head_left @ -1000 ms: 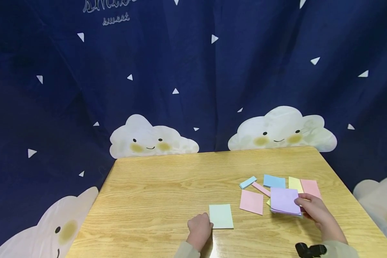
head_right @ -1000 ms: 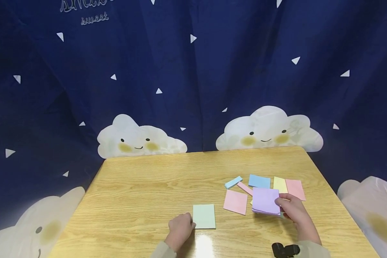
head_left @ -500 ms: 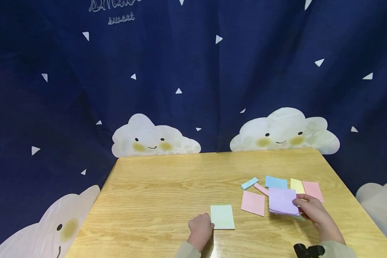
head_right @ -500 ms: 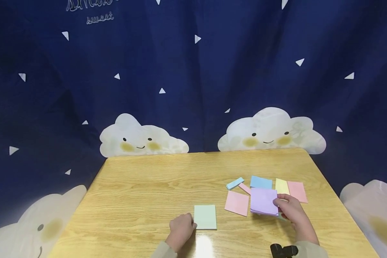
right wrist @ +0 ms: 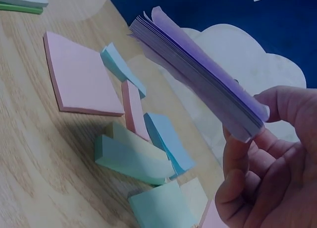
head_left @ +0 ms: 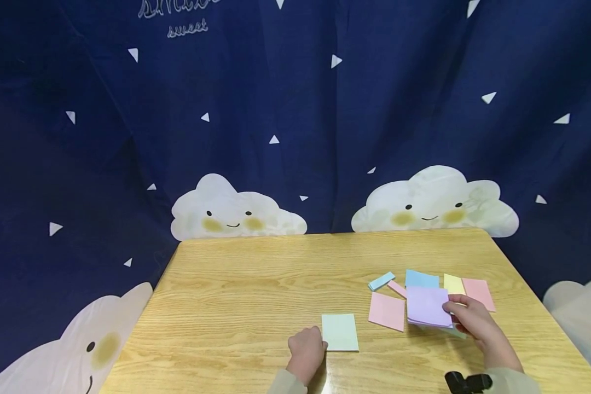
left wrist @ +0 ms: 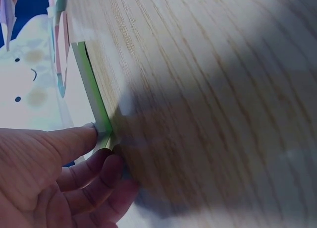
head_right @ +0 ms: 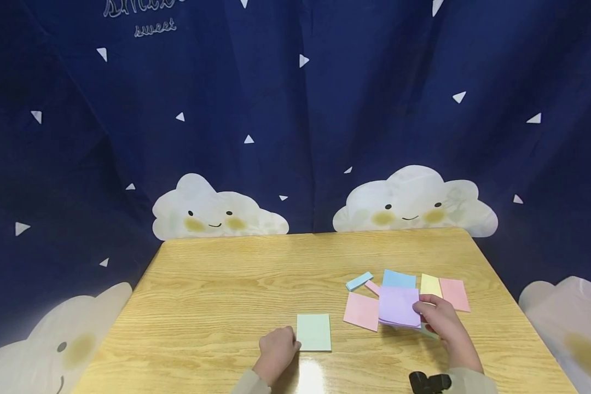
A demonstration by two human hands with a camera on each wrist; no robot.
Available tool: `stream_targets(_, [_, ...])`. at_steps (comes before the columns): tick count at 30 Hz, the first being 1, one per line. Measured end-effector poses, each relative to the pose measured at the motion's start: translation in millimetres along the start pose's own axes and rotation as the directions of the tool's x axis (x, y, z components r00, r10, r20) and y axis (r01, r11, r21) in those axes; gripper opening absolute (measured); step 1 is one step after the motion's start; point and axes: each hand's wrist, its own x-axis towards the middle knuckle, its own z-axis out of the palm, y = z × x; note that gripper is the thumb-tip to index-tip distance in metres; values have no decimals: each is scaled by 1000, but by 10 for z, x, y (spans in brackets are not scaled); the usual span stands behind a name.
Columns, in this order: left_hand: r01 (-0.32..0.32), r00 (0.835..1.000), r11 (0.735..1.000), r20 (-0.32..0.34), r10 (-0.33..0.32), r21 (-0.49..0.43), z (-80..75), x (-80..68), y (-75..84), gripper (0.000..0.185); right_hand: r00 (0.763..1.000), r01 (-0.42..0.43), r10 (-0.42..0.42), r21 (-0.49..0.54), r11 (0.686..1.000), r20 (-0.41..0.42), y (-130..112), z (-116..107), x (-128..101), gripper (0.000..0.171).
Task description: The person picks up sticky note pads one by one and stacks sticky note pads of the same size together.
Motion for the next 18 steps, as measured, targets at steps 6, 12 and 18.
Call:
stream_targets(6, [4,1000,1000,2,-4,0,-6,-3,3,30,1000,15,-15,1,1000,15,49,38,101,56])
stream_targets(12, [6,1000,1000,0,-6,7,-10,-22,10,30,1000,17,-17,9,1000,-17,100,128,204,51])
stream_targets(18, [6,1000,1000,2,-6,1,-22,-27,16,29,999,46,-46,24,999,21,-151,226,32,50])
